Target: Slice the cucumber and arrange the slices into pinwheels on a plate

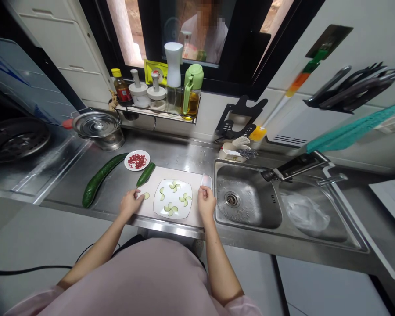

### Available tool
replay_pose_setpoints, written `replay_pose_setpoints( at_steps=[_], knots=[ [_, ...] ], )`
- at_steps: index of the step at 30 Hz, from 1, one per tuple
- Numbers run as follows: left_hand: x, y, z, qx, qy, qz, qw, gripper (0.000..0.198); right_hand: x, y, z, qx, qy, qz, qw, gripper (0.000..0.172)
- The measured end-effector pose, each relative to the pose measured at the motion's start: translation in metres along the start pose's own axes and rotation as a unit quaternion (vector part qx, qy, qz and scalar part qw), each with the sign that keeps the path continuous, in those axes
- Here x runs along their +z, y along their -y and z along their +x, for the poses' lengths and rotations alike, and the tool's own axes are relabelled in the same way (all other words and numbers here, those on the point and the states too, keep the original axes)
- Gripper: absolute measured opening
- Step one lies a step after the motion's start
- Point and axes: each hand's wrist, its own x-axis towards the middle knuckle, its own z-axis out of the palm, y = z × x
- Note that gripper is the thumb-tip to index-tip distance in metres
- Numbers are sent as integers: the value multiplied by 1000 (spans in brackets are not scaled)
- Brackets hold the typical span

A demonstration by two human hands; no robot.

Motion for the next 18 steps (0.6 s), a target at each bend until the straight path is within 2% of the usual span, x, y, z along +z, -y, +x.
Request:
replay_pose_setpoints(
  at_steps=[7,18],
  knots=[
    [0,-4,-7,7,18,44,999,36,-2,-13,-10,26,18,-2,1000,37],
    [4,-12,-2,37,18,1,999,18,1,-6,-13,16,30,-6,999,38]
  ],
)
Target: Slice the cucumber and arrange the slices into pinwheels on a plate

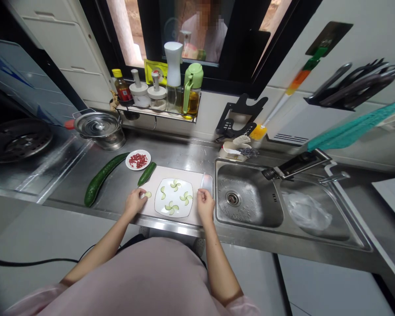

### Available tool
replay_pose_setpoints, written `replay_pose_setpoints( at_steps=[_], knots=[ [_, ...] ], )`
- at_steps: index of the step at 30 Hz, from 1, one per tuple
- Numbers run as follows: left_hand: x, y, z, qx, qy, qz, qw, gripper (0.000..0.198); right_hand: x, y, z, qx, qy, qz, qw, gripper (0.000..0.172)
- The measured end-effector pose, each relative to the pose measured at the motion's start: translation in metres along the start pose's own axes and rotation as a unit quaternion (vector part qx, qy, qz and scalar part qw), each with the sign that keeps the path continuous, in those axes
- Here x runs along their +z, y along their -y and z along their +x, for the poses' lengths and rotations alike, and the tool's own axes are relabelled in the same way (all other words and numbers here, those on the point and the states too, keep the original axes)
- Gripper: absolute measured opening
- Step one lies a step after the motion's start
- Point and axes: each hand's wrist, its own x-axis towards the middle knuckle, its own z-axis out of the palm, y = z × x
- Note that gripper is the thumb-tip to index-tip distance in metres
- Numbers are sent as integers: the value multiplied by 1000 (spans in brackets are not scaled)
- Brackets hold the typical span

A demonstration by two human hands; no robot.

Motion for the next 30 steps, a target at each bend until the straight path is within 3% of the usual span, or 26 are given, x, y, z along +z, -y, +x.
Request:
replay_pose_setpoints(
  at_steps=[8,12,16,23,30],
  knots=[
    [5,-2,5,18,13,-50,998,11,1,-4,-3,5,9,9,1000,37],
    [5,-9,7,-6,-3,-152,988,8,3,3,-2,8,18,11,1000,36],
    [0,-35,8,-1,5,-342,940,20,17,19,-3,-3,58,27,998,34],
    [-27,-92,-14,14,113,-547,829,35,49,65,-7,-86,190,52,977,31],
    [-47,-107,-23,24,136,-567,812,33,57,84,-6,-136,209,56,967,18]
  ],
)
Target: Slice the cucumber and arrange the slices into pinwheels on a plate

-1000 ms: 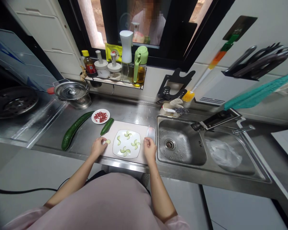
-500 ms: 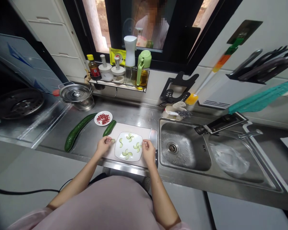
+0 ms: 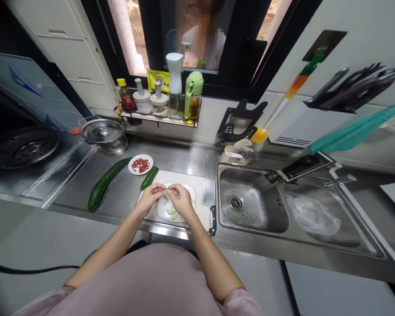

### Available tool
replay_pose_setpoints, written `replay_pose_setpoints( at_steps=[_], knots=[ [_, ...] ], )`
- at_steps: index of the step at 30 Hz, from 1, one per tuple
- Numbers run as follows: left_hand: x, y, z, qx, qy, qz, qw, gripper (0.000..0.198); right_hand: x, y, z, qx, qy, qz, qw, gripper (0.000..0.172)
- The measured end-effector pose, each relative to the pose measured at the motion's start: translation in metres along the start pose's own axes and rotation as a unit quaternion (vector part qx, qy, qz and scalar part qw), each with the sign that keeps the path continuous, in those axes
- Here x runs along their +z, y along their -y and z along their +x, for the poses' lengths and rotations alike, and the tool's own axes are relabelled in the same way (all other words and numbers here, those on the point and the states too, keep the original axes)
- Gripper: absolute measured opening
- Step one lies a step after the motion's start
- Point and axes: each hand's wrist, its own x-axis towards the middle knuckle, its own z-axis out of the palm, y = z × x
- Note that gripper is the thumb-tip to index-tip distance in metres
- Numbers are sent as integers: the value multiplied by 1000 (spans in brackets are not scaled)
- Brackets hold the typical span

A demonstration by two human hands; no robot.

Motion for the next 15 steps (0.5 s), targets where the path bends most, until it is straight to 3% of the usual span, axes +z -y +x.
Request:
replay_pose_setpoints(
  at_steps=[6,15],
  knots=[
    [-5,1,-1,-11,-14,22,1000,40,-5,4,0,-34,-9,-11,999,15],
    [-6,-10,-8,-153,54,-63,985,50,-10,8,-3,-77,4,-10,997,17]
  ],
)
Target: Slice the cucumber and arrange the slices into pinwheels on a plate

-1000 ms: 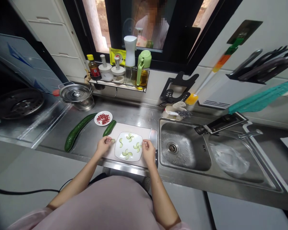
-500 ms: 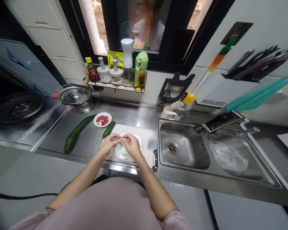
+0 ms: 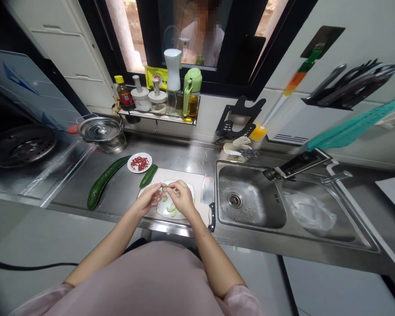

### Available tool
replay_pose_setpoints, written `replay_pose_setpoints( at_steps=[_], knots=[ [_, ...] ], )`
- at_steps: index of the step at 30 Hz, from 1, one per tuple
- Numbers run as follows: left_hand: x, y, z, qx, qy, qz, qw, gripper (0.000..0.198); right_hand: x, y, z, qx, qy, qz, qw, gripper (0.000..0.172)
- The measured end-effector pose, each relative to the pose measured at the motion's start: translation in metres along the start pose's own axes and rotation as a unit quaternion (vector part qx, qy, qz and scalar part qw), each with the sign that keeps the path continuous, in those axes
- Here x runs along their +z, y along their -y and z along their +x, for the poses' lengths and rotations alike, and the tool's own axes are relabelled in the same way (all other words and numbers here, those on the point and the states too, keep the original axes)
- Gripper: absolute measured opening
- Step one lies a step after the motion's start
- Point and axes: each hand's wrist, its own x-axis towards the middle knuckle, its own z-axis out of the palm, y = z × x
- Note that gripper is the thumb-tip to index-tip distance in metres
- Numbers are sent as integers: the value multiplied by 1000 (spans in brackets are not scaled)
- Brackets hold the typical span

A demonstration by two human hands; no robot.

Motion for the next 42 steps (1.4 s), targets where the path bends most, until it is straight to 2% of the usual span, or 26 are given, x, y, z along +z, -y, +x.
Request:
replay_pose_setpoints(
  at_steps=[5,10,17,26,34,42],
  knots=[
    [-1,-2,0,-8,-1,-45,999,48,0,1,-3,-6,13,3,1000,17],
    [-1,-1,2,29,-23,-64,997,52,1,-4,-5,17,25,19,999,16],
    [-2,0,4,79,-41,-15,996,51,7,-10,0,87,26,68,994,22],
    [-17,13,22,139,-97,72,983,37,17,-35,12,196,99,114,969,23],
    [-39,39,46,159,-143,142,967,29,35,-56,22,205,113,-48,971,13],
    [-55,65,60,150,-174,264,937,20,47,-64,22,198,149,-134,959,11]
  ],
)
